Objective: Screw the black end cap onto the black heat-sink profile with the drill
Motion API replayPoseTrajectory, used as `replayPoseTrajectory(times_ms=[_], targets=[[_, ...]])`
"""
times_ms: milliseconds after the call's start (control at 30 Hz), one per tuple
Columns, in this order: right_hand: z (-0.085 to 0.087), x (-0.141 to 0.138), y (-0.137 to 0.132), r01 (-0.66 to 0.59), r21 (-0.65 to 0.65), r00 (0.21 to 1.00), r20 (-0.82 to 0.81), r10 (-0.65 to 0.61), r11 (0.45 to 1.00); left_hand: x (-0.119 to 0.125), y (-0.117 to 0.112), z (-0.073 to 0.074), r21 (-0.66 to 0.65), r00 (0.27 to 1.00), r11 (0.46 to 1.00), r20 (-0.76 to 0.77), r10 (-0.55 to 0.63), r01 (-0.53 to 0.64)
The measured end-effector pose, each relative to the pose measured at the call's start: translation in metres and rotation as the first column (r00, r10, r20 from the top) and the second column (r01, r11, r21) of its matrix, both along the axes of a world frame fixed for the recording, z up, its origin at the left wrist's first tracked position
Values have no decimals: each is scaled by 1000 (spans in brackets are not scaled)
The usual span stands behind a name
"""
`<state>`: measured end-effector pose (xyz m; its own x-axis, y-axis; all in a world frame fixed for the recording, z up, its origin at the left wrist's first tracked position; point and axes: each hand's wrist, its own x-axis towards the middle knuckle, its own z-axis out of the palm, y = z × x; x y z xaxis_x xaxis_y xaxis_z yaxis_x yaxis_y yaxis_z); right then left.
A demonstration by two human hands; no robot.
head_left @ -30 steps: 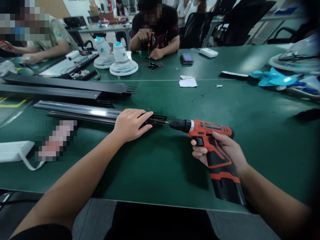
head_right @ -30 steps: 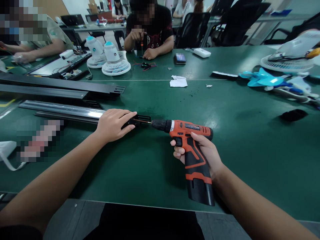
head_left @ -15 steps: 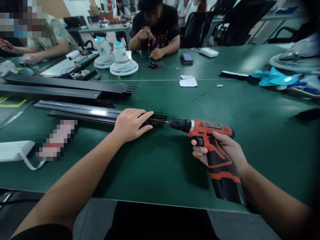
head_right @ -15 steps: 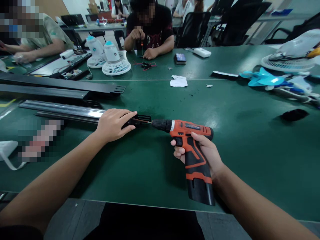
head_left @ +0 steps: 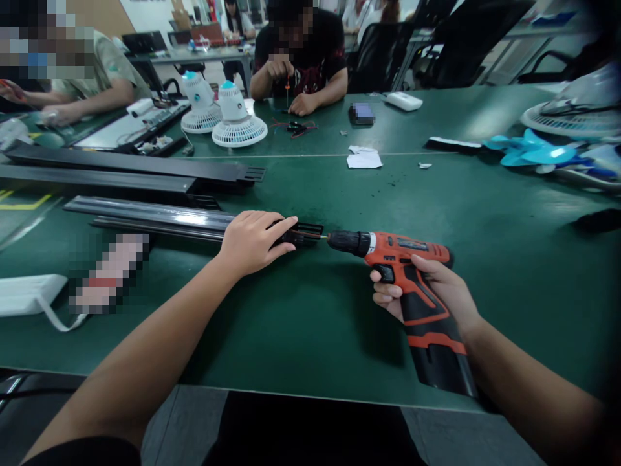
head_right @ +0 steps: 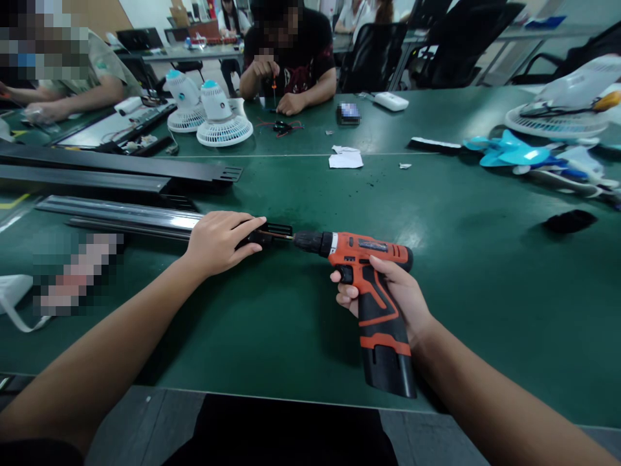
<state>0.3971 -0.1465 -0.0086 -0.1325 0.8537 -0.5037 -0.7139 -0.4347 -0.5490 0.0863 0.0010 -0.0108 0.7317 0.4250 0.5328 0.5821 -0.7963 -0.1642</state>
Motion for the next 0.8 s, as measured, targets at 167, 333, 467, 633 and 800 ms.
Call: replayPoseTrajectory(times_ms=[167, 333, 467, 633, 800], targets=[[0, 0, -1, -3, 8, 1000, -8, 3, 1000, 0, 0, 0, 15, 1000, 1000, 2, -9, 9], [1, 2, -3, -4, 6, 1000, -5, 4, 1000, 1, -1, 1, 13, 1000, 1000, -6, -2, 2], [2, 2, -2, -4, 18, 1000, -7, 5, 1000, 1, -1, 1, 7, 1000, 1000, -6, -1, 1], [0, 1, -1, -8, 18, 1000, -10, 9, 1000, 1, -1, 1, 4, 1000, 1000, 3, -16, 16], [0, 3, -2, -10, 4, 1000, -10, 10, 1000, 1, -1, 1, -37, 1000, 999, -7, 0, 0]])
